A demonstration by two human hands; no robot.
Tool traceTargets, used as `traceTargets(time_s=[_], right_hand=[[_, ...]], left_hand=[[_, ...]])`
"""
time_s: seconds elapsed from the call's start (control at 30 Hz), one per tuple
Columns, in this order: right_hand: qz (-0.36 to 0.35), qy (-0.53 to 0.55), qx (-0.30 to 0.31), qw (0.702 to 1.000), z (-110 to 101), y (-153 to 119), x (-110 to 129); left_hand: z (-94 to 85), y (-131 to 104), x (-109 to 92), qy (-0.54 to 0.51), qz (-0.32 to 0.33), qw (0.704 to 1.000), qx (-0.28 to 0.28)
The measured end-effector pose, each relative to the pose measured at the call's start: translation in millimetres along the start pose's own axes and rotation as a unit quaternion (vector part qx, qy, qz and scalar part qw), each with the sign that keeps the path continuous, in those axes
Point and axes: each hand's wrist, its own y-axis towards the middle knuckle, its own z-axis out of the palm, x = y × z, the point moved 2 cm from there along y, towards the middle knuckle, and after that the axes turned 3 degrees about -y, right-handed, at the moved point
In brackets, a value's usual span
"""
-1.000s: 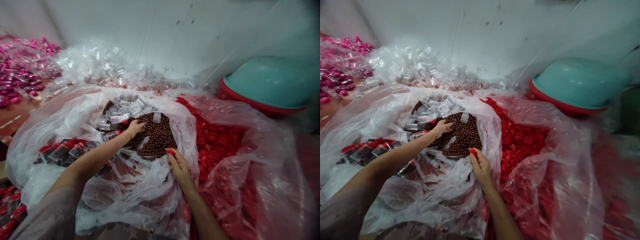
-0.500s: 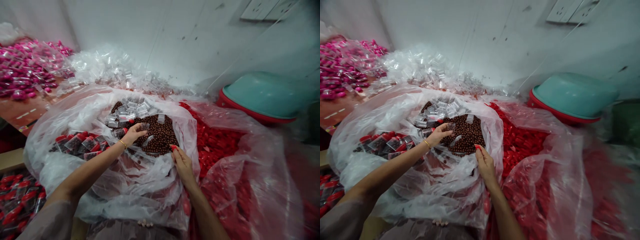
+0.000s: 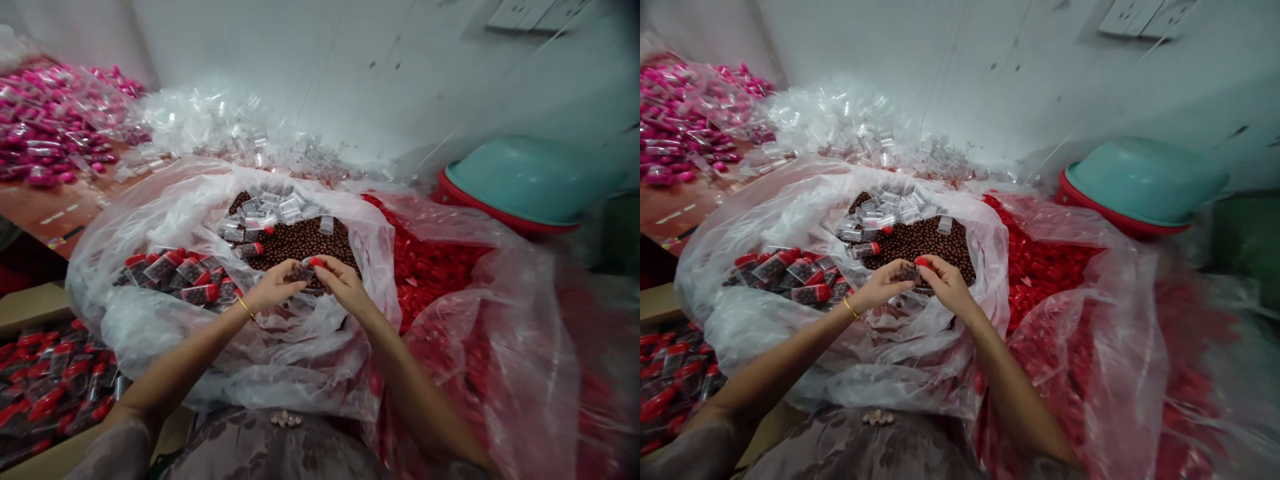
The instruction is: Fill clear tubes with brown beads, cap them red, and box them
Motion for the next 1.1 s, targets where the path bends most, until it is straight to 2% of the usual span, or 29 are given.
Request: traceTargets(time_s=[0.1, 0.27, 0.4, 0.53, 0.67, 0.8, 0.87, 0.93, 1.1], right_hand=[[-0.031, -0.011, 0.056, 0.998, 7, 3, 2], [-0.015, -0.026, 0.102, 0.994, 6, 2, -1], [-0.02, -0.001, 0.134, 0.991, 2, 0, 3], [0.005, 0.021, 0.102, 0.995, -1, 1, 0], [0.097, 0.067, 0.031, 0.993, -2, 8, -19], [0.183, 0.104, 0.036, 0.977, 3, 13, -33], [0.173, 0.134, 0.041, 0.975, 6, 10, -31], [0.132, 0.134, 0.034, 0.982, 10, 5, -25], [0.031, -0.004, 0.024, 0.999, 14, -11, -16]], left_hand=[[0.0, -7, 3, 0.017, 0.004, 1.0, 0.016], [2.4, -12, 6, 0.029, 0.013, 0.997, 0.064], [7.9, -12, 8, 0.075, 0.041, 0.994, 0.063], [10.9, -9, 11, 0.006, 0.037, 0.999, 0.033], [9.7, -6, 14, -0.084, -0.013, 0.996, -0.01], [8.3, -7, 12, -0.075, -0.032, 0.996, -0.034], [9.0, -9, 10, -0.051, -0.028, 0.998, -0.031], [10.5, -10, 10, -0.026, -0.022, 0.999, -0.016], [12.6, -16, 14, 0.035, 0.0, 0.999, 0.005]])
